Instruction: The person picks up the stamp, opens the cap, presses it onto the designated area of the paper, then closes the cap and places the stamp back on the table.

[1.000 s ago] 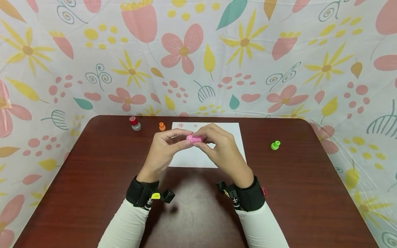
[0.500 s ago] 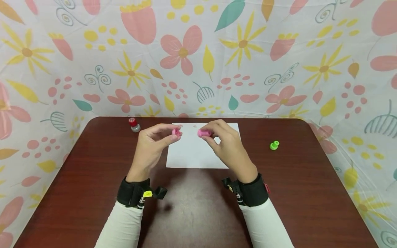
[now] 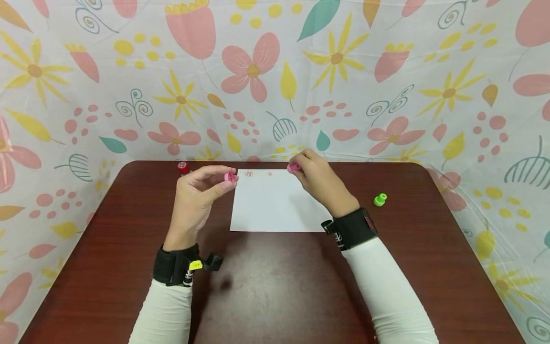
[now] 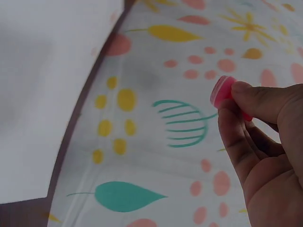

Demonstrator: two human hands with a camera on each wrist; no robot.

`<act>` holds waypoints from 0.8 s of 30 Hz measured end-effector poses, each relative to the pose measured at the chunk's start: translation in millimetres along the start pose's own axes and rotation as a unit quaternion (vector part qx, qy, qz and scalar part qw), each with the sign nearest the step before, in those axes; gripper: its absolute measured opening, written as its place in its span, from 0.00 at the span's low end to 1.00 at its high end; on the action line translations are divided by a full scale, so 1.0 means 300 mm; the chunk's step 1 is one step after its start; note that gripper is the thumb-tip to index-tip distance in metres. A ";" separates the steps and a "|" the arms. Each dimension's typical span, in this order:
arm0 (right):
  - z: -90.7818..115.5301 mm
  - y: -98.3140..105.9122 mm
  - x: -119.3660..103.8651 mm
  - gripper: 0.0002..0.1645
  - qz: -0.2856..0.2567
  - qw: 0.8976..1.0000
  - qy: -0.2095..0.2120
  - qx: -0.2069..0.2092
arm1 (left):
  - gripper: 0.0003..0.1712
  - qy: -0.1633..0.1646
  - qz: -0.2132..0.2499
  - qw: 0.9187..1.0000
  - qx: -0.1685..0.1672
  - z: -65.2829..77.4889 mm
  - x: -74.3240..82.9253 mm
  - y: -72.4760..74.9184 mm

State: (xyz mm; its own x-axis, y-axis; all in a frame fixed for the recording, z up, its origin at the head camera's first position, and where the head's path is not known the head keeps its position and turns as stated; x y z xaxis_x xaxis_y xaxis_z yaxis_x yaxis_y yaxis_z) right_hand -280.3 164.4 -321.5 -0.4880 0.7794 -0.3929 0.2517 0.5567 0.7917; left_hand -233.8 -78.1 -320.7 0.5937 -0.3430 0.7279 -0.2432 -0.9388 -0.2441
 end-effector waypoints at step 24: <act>-0.160 -0.283 0.237 0.05 0.078 0.973 -0.107 -0.187 | 0.15 0.007 -0.031 0.999 0.001 -0.003 0.010 0.027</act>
Point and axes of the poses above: each hand's wrist, its own z-axis away from the middle knuckle, its own y-axis out of the back of the hand, x = y × z, the point moved 8 cm from there along -z, towards the middle knuckle, and after that the axes turned 13 degrees about -y, right-handed, at the moved point
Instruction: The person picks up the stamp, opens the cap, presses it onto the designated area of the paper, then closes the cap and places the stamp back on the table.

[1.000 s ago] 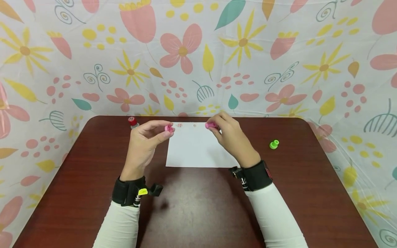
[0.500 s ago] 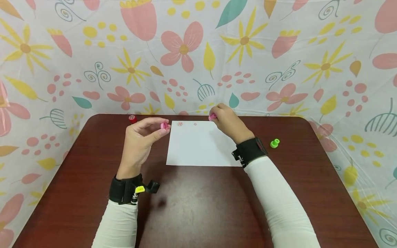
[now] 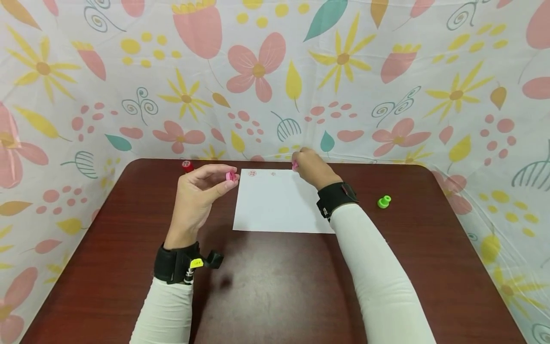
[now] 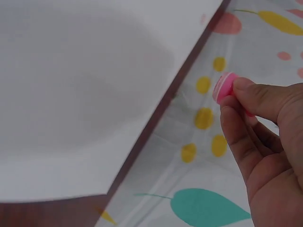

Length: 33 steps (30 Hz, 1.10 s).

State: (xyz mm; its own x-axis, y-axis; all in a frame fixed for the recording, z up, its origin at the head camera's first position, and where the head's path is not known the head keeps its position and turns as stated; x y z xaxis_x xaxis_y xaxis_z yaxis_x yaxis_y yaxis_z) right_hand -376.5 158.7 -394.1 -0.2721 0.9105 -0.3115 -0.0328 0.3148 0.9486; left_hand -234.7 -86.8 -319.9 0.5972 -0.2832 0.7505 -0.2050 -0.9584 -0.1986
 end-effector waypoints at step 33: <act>-0.070 -0.129 0.016 0.06 0.087 0.996 0.004 -0.030 | 0.14 0.000 -0.014 1.000 0.004 0.003 -0.003 0.001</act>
Point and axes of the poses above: each hand's wrist, its own z-axis away from the middle knuckle, its own y-axis out of the back of the hand, x = y × z, the point moved 8 cm from there along -z, towards the middle knuckle, and after that the axes turned 13 degrees about -y, right-handed, at the moved point
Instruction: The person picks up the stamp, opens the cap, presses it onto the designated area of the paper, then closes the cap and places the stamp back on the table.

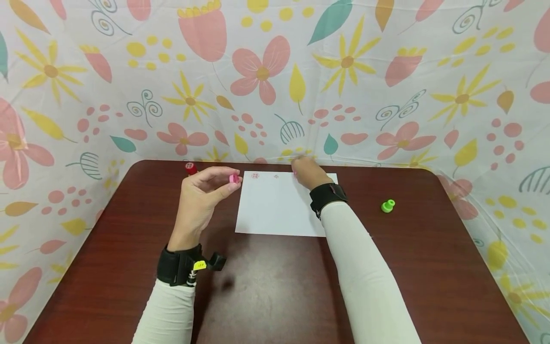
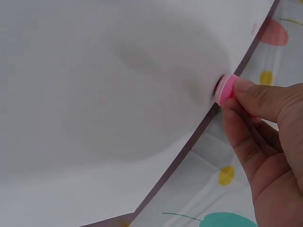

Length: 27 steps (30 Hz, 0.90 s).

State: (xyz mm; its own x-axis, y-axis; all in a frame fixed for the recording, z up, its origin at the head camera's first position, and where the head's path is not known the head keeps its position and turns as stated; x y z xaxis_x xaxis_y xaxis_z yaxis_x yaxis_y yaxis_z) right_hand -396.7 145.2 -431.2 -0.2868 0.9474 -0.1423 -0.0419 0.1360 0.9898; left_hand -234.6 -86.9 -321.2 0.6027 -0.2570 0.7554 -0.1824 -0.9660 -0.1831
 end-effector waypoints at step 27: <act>-0.017 0.002 0.008 0.07 -0.030 0.999 -0.031 -0.002 | 0.15 0.008 -0.032 0.999 -0.009 0.007 -0.024 -0.018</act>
Point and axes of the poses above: each hand's wrist, its own z-axis away from the middle knuckle, its own y-axis out of the back of the hand, x = y × z, the point moved 8 cm from there along -z, towards the middle knuckle, and after that the axes turned 13 degrees about -y, right-handed, at the moved point
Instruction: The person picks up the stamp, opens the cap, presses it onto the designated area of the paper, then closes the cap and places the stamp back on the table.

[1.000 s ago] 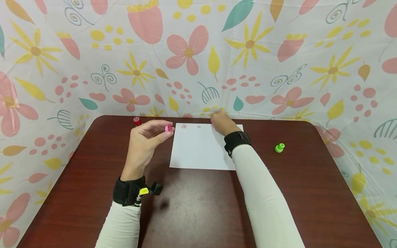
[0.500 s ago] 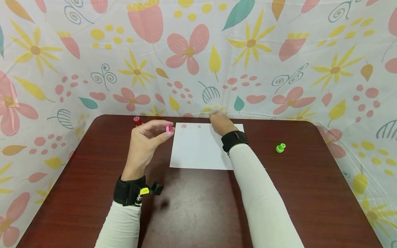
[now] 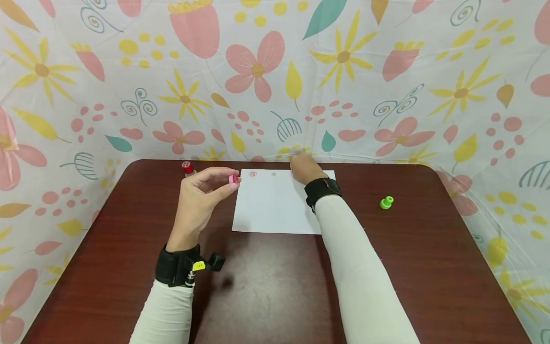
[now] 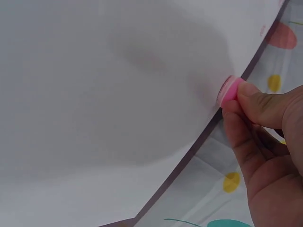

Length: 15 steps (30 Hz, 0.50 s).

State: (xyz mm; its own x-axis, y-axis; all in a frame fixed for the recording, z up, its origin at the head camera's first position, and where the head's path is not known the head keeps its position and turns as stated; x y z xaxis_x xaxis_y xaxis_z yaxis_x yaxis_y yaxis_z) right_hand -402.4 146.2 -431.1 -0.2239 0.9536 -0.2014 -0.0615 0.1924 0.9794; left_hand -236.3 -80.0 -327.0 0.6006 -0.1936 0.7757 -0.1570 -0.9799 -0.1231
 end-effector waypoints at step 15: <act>-0.012 -0.020 -0.021 0.03 0.054 0.999 0.008 0.005 | 0.14 0.001 -0.002 1.000 0.000 0.001 0.010 0.001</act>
State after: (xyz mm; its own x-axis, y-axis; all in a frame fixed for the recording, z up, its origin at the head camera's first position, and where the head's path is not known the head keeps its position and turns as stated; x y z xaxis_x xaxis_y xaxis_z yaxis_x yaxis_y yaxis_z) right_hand -404.1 138.1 -435.7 -0.2438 0.9652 -0.0949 -0.0261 0.0913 0.9955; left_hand -234.1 -80.8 -324.9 0.5995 -0.1890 0.7777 -0.1536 -0.9808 -0.1200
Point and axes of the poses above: each hand's wrist, its own z-axis away from the middle knuckle, its own y-axis out of the back of the hand, x = y × z, the point moved 8 cm from there along -z, towards the middle knuckle, and after that the axes turned 13 degrees about -y, right-handed, at the moved point
